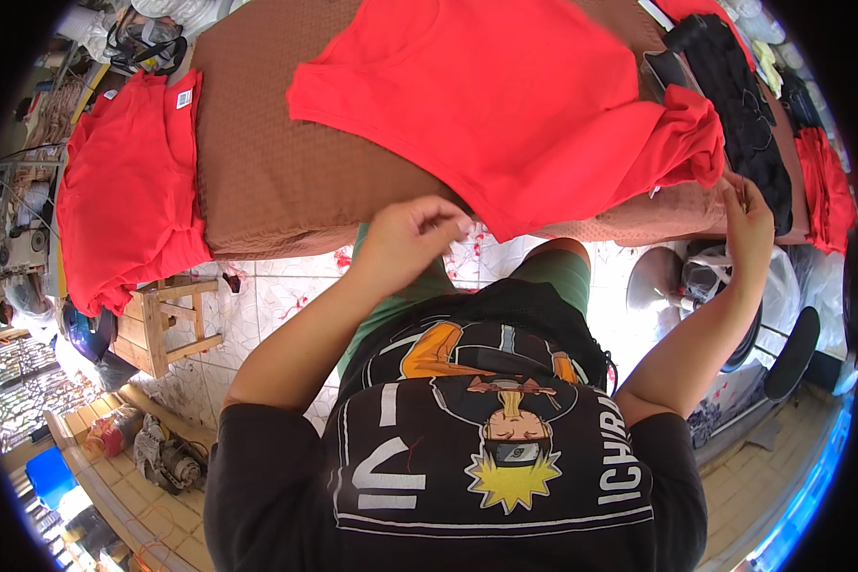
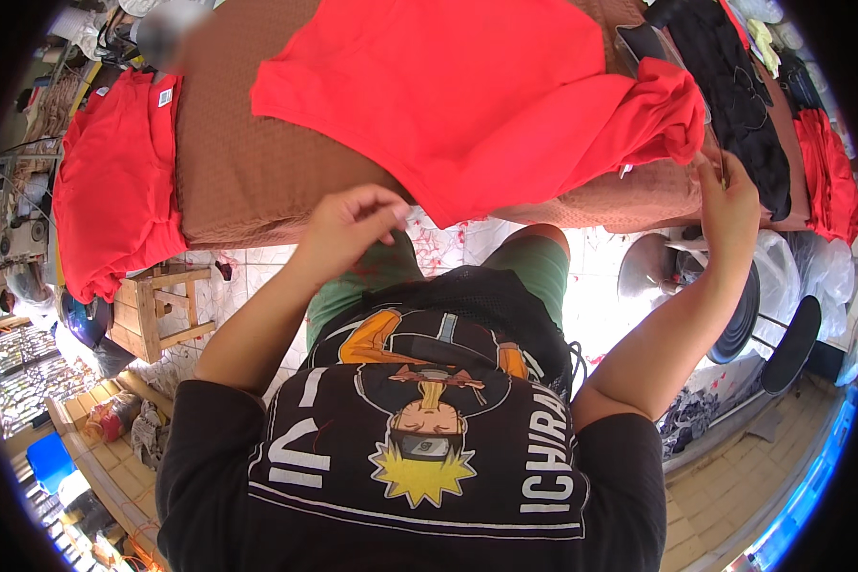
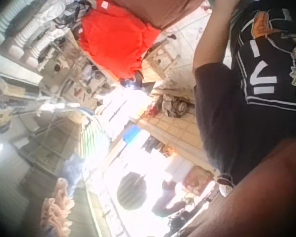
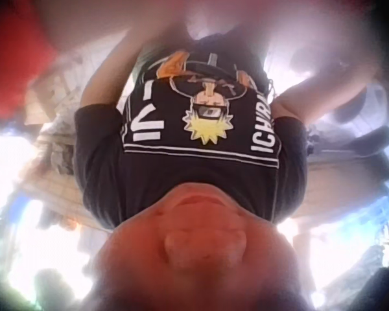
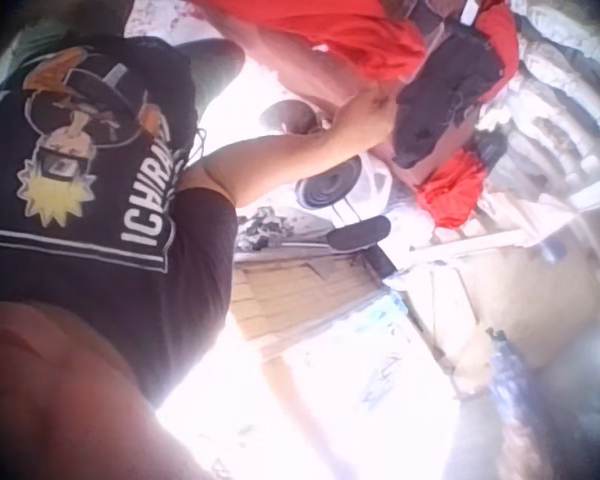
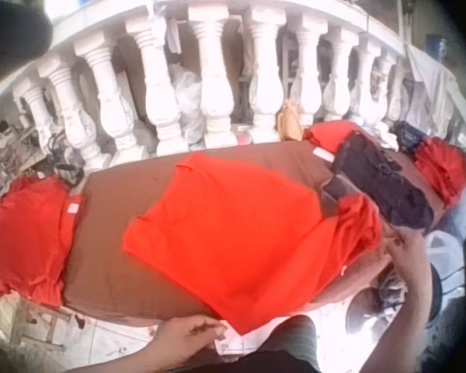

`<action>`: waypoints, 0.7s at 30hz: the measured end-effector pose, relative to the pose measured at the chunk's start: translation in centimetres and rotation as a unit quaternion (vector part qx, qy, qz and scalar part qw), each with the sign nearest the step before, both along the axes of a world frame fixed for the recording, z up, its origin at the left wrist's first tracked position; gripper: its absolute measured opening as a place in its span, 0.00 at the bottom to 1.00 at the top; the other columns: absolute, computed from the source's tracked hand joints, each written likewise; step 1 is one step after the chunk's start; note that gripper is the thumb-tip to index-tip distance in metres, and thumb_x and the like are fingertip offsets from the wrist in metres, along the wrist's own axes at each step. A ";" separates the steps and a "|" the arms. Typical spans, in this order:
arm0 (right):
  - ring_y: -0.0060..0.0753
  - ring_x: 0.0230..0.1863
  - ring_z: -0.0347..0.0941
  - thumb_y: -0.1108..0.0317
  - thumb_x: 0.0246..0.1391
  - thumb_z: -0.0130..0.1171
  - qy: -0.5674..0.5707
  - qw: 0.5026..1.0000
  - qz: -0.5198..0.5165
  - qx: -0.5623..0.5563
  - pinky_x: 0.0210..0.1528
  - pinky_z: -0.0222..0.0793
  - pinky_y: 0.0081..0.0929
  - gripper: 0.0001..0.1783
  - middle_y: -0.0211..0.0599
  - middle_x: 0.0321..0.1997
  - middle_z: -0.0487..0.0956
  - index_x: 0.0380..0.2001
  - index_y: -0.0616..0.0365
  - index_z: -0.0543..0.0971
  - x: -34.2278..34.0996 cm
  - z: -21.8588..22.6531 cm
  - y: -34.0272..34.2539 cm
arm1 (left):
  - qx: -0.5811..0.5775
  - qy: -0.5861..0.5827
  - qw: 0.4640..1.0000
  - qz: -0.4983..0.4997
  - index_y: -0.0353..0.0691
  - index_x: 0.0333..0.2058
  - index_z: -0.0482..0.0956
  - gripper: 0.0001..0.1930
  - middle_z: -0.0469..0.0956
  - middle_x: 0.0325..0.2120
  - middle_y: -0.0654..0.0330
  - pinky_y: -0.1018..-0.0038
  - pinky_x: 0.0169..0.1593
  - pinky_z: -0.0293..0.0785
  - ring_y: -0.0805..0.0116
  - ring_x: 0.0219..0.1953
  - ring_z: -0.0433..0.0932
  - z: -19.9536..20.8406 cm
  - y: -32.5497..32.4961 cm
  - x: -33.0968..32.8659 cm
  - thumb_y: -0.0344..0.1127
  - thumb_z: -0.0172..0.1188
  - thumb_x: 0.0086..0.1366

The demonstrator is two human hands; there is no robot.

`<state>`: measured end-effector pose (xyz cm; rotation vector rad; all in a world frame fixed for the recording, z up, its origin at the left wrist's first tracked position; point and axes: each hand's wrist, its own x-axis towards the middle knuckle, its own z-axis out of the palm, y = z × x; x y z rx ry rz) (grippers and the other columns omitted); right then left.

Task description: The person trims loose threads from red shirts using small snips, handling each garment one at a time and clearing off trimmings.

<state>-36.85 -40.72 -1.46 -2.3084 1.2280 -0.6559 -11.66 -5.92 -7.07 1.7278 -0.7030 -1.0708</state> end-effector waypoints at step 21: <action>0.22 0.32 0.75 0.68 0.55 0.58 -0.139 0.987 0.081 -0.005 0.38 0.67 0.20 0.12 0.38 0.29 0.79 0.41 0.60 0.79 6.7 4.2 7.4 | -0.477 0.193 0.786 0.343 0.43 0.40 0.75 0.12 0.78 0.41 0.60 0.63 0.47 0.71 0.65 0.44 0.77 7.8 -1.7 9.6 0.43 0.56 0.62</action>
